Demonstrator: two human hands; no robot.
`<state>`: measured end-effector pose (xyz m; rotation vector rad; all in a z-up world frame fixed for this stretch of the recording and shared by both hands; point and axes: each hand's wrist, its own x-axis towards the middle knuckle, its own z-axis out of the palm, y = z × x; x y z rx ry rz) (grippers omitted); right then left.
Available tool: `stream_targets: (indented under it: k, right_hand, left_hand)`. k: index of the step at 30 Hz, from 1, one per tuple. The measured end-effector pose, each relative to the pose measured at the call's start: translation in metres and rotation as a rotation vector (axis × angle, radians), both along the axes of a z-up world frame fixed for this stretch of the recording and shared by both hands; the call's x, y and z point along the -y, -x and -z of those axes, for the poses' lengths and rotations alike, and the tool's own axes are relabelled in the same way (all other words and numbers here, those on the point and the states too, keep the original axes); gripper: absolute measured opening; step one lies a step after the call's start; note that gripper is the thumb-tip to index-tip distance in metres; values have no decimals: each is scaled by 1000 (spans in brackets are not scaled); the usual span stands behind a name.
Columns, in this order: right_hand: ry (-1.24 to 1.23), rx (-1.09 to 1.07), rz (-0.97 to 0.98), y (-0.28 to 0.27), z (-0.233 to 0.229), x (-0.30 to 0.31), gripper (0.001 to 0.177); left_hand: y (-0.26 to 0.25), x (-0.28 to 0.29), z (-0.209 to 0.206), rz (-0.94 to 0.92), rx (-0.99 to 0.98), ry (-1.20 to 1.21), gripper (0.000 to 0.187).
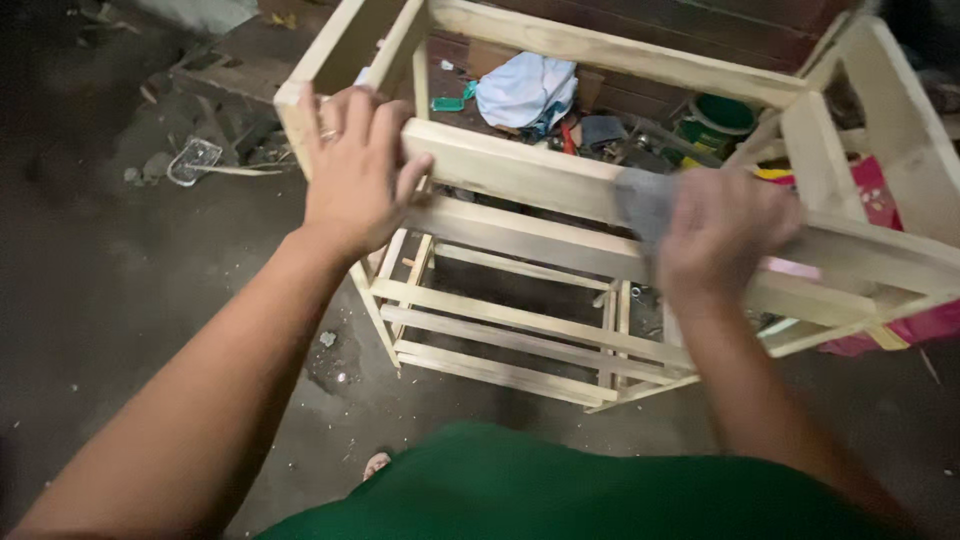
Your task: The person sands the surfaces and edges of a wooden frame by hand using a piece of sandpaper.
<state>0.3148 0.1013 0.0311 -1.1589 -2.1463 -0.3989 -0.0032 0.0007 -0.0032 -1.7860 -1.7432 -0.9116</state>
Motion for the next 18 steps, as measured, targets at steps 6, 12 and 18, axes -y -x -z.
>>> stream_targets:
  k: [6, 12, 18]
  right_hand:
    - [-80, -150, -123, 104, 31, 30, 33]
    - [-17, -88, -267, 99, 24, 11, 28]
    - [-5, -84, 123, -17, 14, -6, 31]
  left_hand:
    - [7, -8, 0, -8, 52, 70, 43]
    - [12, -7, 3, 56, 12, -14, 38]
    - [14, -7, 0, 114, 12, 22, 41]
